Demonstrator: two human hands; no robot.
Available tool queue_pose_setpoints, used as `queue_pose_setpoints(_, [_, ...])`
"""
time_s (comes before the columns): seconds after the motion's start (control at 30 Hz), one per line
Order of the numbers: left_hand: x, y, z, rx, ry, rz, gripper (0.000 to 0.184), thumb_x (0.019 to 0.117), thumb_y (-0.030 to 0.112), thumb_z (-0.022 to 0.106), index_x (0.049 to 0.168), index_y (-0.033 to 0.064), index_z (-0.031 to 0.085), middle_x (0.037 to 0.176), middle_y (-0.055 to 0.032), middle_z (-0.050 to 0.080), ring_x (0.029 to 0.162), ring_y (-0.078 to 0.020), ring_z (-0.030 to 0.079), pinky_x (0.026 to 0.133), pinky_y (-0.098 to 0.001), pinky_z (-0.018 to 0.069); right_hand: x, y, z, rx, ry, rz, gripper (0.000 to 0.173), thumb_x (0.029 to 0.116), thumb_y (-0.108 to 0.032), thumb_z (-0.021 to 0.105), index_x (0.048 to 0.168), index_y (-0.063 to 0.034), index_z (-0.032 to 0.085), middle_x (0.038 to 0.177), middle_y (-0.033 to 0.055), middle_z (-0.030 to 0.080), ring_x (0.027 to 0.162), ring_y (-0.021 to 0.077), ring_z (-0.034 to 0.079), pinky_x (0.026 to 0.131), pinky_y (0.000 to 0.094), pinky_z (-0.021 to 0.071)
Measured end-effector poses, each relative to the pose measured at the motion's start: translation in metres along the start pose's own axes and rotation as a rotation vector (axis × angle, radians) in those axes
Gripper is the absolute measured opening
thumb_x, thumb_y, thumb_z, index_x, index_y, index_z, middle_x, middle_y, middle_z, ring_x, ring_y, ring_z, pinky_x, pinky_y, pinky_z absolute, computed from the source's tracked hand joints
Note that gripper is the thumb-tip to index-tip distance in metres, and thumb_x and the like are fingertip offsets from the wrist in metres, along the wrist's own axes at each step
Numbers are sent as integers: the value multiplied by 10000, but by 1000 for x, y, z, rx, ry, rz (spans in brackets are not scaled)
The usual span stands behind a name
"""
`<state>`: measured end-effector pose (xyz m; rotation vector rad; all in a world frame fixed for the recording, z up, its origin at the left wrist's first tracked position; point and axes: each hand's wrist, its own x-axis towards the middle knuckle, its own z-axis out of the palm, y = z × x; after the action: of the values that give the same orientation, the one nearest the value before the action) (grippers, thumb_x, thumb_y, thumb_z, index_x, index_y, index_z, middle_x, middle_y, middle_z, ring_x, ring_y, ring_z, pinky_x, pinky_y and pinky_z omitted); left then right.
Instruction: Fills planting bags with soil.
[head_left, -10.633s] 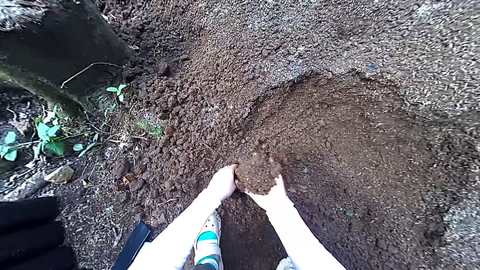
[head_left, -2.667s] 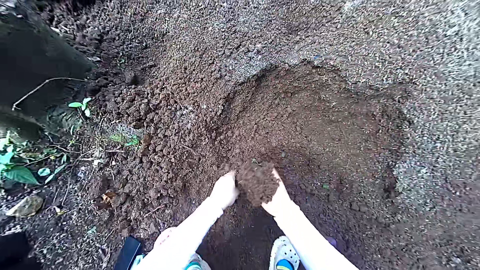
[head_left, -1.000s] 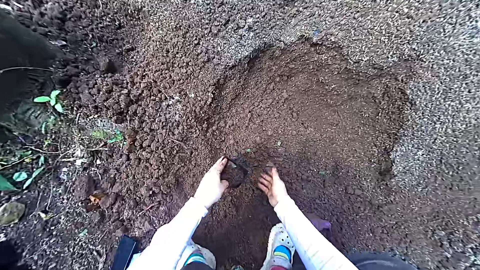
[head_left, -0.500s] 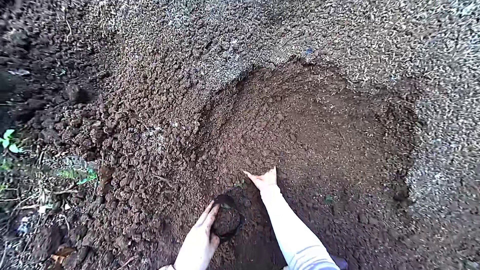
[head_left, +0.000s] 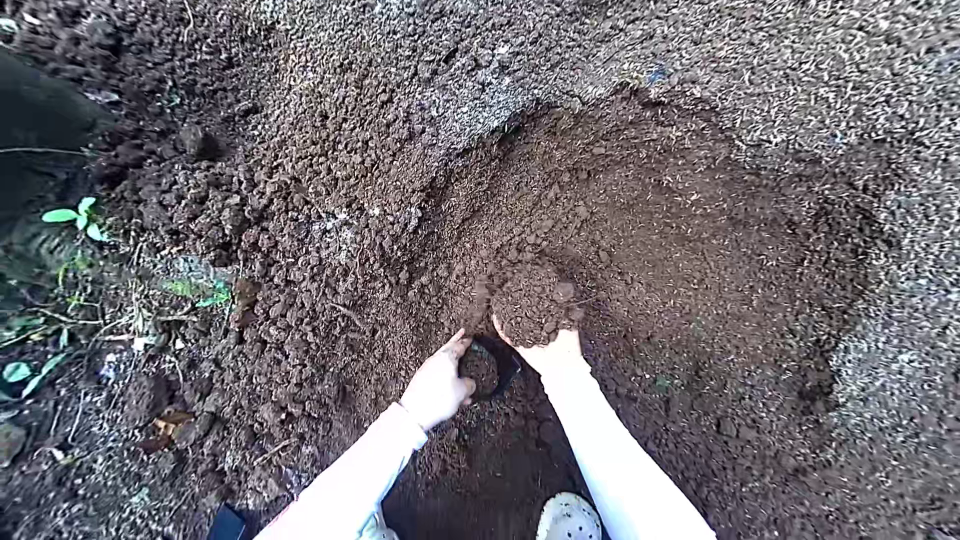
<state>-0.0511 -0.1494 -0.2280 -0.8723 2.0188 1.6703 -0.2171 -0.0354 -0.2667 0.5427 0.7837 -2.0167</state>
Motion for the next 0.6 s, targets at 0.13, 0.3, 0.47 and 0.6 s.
queue_pose_setpoints(0.13, [-2,4,3,43,1,9,702,954,29,616,1599,115,353,1707,-79,224,1171,-202,666,920,-384,583,-55,19,13,-156,15,10,635,1031,-668,162,1133,-184,560,978,56,683,929,224,679,781,482,577])
queue_pose_setpoints(0.3, [-13,4,10,149,56,13,632,918,56,705,1494,-13,454,1576,-192,429,1405,-297,500,1153,-476,422,-78,41,10,-240,45,-103,604,1071,-600,173,1276,-153,523,1091,71,672,1016,200,676,841,422,581])
queue_pose_setpoints(0.47, [-20,0,9,191,73,24,619,902,27,677,1477,-43,461,1649,-175,338,1491,-267,405,1213,-425,347,-89,30,23,-486,5,-240,478,1080,-424,167,1195,-156,546,1192,17,699,1016,116,676,767,301,561])
queue_pose_setpoints(0.6, [-19,-12,9,157,73,77,770,925,45,670,1607,47,311,1712,-85,224,1511,-210,373,1224,-396,335,-80,-7,15,-666,247,-354,512,1115,-452,206,1565,-215,262,1547,135,444,1316,343,550,931,549,522])
